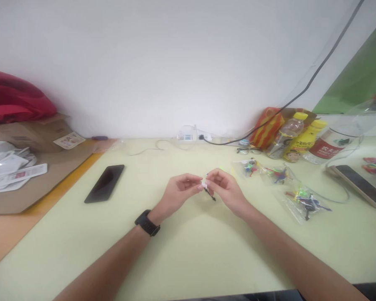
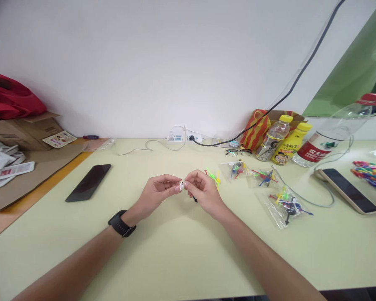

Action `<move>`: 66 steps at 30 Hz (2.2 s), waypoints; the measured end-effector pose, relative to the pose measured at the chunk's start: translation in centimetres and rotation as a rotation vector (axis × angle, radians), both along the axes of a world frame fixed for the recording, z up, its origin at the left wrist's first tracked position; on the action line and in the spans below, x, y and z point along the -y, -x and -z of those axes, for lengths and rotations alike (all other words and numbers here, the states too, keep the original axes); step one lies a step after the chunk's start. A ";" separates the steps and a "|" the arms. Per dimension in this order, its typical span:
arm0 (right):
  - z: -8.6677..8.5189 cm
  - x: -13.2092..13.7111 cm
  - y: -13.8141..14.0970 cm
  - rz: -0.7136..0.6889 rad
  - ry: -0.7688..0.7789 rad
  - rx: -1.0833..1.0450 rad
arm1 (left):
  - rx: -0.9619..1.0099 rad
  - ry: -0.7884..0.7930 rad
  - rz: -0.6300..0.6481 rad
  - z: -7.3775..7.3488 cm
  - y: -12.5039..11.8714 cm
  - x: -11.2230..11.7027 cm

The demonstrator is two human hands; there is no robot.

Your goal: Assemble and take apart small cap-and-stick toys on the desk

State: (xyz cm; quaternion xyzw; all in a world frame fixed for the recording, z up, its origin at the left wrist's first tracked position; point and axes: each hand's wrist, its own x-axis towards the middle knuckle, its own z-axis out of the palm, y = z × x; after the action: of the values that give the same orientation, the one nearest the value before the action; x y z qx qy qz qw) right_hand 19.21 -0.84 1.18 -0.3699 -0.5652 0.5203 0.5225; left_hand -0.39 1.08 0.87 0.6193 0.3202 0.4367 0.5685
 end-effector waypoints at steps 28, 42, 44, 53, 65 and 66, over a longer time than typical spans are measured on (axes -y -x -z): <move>-0.4 0.2 -0.6 -0.013 0.064 -0.021 | 0.082 0.114 -0.126 0.7 0.4 -1.1; -0.3 0.0 -0.4 0.073 0.048 0.007 | 0.389 0.346 -0.089 -0.2 1.5 -2.0; -0.1 -0.1 -0.4 0.091 0.021 -0.017 | 0.377 0.340 -0.071 -0.1 1.5 -2.0; 0.6 0.2 0.0 0.031 -0.128 0.075 | 0.157 0.259 0.057 -0.2 0.5 -0.6; 1.2 0.5 0.0 0.138 -0.214 0.127 | 0.114 0.201 0.058 -0.2 0.4 -0.8; 1.1 0.5 0.0 0.138 -0.208 0.121 | 0.115 0.201 0.059 -0.2 0.4 -0.8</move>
State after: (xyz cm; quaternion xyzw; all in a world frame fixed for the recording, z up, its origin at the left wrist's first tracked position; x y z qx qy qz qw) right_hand 19.25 -1.37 0.05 -0.3824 -0.6196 0.3987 0.5576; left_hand -0.83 1.91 1.02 0.5424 0.3108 0.4205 0.6576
